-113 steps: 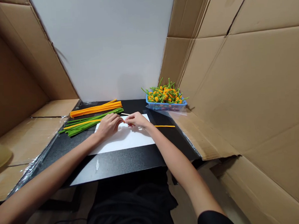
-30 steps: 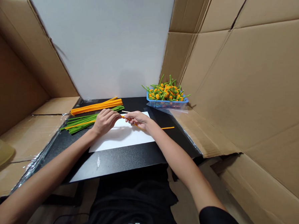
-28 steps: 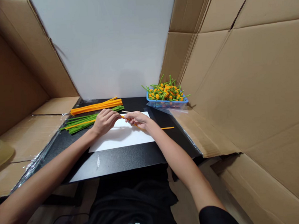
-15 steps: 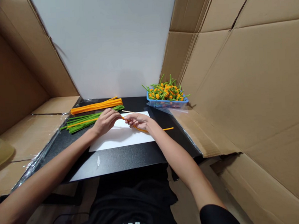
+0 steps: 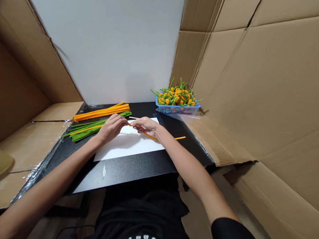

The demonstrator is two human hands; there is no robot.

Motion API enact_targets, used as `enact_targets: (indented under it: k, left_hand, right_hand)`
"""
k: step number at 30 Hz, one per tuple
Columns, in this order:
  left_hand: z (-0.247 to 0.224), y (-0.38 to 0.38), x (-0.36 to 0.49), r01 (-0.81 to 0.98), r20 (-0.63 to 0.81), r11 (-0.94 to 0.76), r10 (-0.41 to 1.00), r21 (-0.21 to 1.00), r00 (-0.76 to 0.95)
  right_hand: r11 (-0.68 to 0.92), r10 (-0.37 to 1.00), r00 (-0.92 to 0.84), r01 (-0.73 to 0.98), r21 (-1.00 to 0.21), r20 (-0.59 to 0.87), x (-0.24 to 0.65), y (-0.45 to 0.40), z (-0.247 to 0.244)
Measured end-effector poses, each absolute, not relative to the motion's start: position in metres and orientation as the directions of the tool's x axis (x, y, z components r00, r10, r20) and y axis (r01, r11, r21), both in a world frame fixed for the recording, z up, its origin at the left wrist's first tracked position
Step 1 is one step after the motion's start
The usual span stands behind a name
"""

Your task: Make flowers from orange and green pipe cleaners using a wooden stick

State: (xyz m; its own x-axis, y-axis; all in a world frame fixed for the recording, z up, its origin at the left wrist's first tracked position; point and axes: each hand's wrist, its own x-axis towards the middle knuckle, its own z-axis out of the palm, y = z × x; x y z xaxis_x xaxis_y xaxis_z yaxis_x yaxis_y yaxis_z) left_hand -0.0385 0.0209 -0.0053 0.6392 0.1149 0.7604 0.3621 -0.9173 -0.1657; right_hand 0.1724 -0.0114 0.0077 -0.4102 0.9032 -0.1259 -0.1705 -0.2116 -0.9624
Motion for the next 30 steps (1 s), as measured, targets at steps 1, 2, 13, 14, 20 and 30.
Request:
enact_targets:
  k: [1, 2, 13, 14, 20, 30]
  left_hand:
    - [-0.005, 0.022, -0.040, 0.365, 0.748, -0.913, 0.113, -0.181, 0.654]
    - [-0.005, 0.024, -0.041, 0.365, 0.734, -0.909, 0.106, -0.202, 0.671]
    - [-0.006, 0.024, -0.042, 0.377, 0.634, -0.876, 0.111, -0.300, 0.765]
    - [-0.006, 0.024, -0.042, 0.380, 0.632, -0.870, 0.107, -0.314, 0.768]
    - [-0.002, 0.019, -0.041, 0.379, 0.625, -0.845, 0.070, -0.377, 0.778]
    - [-0.001, 0.019, -0.042, 0.357, 0.615, -0.862, 0.070, -0.359, 0.785]
  right_hand:
    - [-0.230, 0.902, -0.408, -0.177, -0.957, -0.141, 0.172, -0.011, 0.008]
    - [-0.254, 0.897, -0.411, -0.181, -0.950, -0.162, 0.172, -0.011, 0.008]
    - [-0.325, 0.902, -0.352, -0.170, -0.930, -0.250, 0.171, -0.009, 0.008]
    - [-0.324, 0.903, -0.347, -0.162, -0.932, -0.254, 0.171, -0.009, 0.007]
    - [-0.310, 0.912, -0.321, -0.137, -0.941, -0.254, 0.168, -0.011, 0.006]
    - [-0.335, 0.883, -0.389, -0.132, -0.933, -0.262, 0.169, -0.011, 0.005]
